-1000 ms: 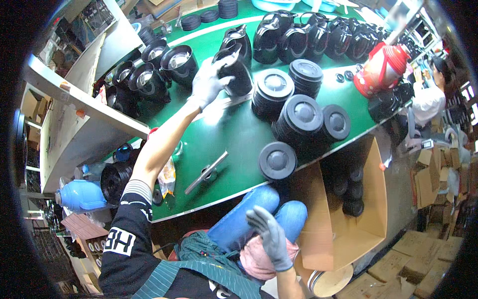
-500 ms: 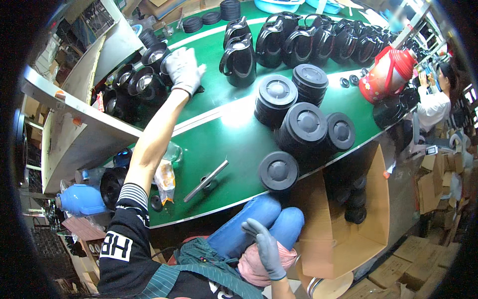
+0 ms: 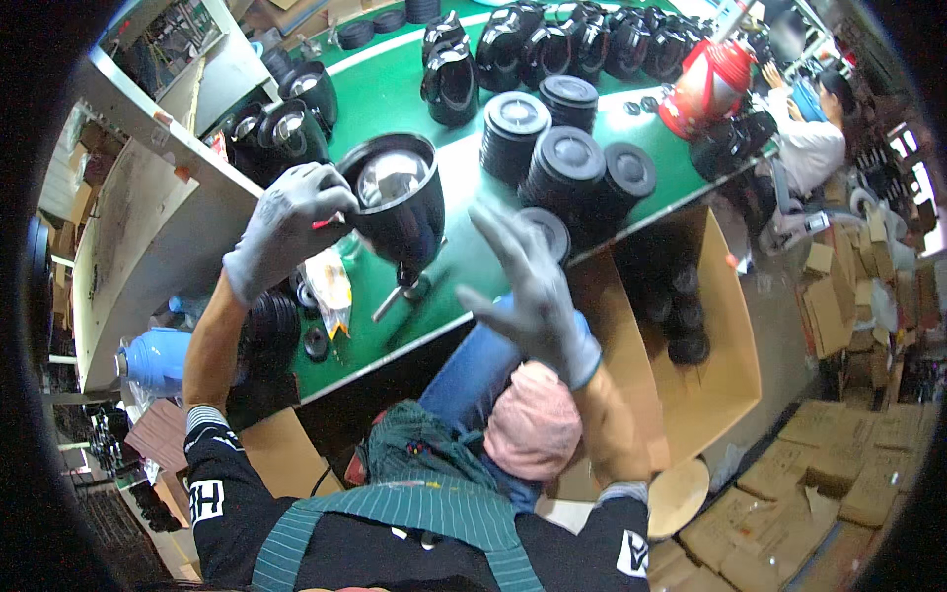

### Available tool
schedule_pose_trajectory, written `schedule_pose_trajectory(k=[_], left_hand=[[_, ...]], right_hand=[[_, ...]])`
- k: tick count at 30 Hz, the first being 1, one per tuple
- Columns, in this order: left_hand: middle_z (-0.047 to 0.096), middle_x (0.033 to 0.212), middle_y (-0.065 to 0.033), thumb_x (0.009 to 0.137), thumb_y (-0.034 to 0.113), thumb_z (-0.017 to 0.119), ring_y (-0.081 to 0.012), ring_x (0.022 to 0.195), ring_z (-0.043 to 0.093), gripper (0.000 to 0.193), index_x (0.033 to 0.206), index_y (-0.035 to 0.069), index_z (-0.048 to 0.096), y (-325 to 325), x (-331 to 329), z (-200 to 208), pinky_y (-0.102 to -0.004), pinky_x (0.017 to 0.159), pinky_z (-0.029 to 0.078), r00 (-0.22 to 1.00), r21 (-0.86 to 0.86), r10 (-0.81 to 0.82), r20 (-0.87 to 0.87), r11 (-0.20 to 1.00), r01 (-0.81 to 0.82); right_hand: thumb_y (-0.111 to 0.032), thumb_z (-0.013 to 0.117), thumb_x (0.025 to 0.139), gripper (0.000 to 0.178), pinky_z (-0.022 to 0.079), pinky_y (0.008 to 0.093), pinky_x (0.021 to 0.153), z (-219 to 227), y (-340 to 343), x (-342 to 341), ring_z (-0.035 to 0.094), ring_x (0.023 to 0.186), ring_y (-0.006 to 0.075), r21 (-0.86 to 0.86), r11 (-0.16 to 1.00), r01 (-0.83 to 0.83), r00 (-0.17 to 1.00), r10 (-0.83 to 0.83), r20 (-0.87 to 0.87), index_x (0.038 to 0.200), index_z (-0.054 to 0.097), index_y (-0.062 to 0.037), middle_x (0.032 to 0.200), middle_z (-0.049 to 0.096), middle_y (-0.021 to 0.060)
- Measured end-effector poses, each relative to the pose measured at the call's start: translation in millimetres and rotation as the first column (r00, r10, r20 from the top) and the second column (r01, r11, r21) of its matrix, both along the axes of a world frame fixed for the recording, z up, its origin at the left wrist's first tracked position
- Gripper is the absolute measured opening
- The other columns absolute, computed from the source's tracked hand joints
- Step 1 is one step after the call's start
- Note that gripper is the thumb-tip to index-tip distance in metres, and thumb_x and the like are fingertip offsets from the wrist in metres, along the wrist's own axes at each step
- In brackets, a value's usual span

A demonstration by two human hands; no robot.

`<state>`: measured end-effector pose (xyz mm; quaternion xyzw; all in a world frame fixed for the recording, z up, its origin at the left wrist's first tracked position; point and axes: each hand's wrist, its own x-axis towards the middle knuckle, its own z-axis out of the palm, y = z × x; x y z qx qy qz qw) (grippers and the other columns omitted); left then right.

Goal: The person sits on the floor and repeatedly picks up black cylindrical containers and circular lids from a green table. They place each lid onto a container, press it down, and set the assembled unit aside. The process is repeated for multiple units.

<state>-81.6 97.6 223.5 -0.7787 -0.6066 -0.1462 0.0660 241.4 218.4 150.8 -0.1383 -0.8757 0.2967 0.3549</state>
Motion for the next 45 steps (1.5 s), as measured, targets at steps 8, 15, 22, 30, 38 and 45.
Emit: schedule_pose_trajectory(k=[8,15,22,30,38,45], left_hand=[[0.071,0.119,-0.0065,0.08,0.018,0.09,-0.0313,0.121,0.066,0.04,0.117,0.013,0.077,-84.4,48.1,16.6,-0.0454,0.108,0.052,0.867,-0.073,-0.316,0.386,0.926,0.37],[0.06,0.155,-0.0154,0.085,0.001,0.085,-0.0237,0.144,0.056,0.079,0.156,-0.003,0.051,-185.3,80.3,-131.9,-0.0391,0.126,0.039,0.521,-0.342,0.289,0.803,0.94,0.006],[0.054,0.16,-0.0181,0.102,0.012,0.072,-0.0252,0.145,0.055,0.065,0.161,0.004,0.047,-196.7,61.3,-288.9,-0.0423,0.124,0.043,-0.09,-0.396,0.404,0.91,0.913,0.095],[0.059,0.155,-0.0165,0.1,0.012,0.075,-0.0256,0.14,0.059,0.06,0.156,0.004,0.053,-187.2,38.7,-346.1,-0.0415,0.121,0.046,-0.029,-0.494,0.517,0.855,0.831,0.255],[0.063,0.15,-0.0149,0.097,0.012,0.077,-0.0259,0.134,0.063,0.056,0.15,0.005,0.059,-189.0,35.2,-377.3,-0.0407,0.118,0.049,0.012,-0.506,0.519,0.855,0.829,0.237],[0.068,0.145,-0.0141,0.098,0.021,0.079,-0.0278,0.129,0.066,0.051,0.144,0.006,0.065,-175.2,46.2,-383.8,-0.0428,0.116,0.052,0.49,-0.368,0.236,0.839,0.91,0.193]], right_hand=[[-0.003,0.096,0.071,0.048,0.059,0.041,0.102,20.8,-55.5,24.0,0.072,0.123,0.0313,-0.217,0.885,-0.411,0.907,0.421,-0.001,0.11,0.069,-0.0077,0.144,0.068,0.0186],[0.002,0.095,0.074,0.043,0.054,0.0415,0.111,-30.7,-142.7,69.7,0.065,0.135,0.0285,-0.659,0.75,-0.051,0.972,-0.114,-0.205,0.106,0.066,-0.0017,0.151,0.064,0.0243],[-0.007,0.092,0.081,0.033,0.057,0.0384,0.103,-27.9,-154.2,56.2,0.071,0.123,0.025,-0.508,0.861,0.019,0.997,-0.057,-0.06,0.107,0.073,-0.0009,0.149,0.065,0.0242],[-0.057,0.085,0.084,0.094,0.047,0.0632,0.111,-122.0,15.0,4.2,0.051,0.142,0.0464,0.399,0.655,0.642,0.585,-0.754,0.299,0.157,0.053,-0.0073,0.154,0.049,0.0311],[-0.047,0.094,0.074,0.094,0.036,0.0578,0.121,-130.0,17.6,0.4,0.044,0.143,0.0506,0.029,0.805,0.593,0.771,-0.578,0.266,0.154,0.061,-0.0127,0.158,0.04,0.0318],[-0.048,0.1,0.064,0.115,0.026,0.0498,0.129,-94.1,-75.7,25.7,0.032,0.159,0.0468,-0.479,0.87,-0.116,0.993,0.101,-0.057,0.163,0.053,-0.0155,0.173,0.028,0.0291]])
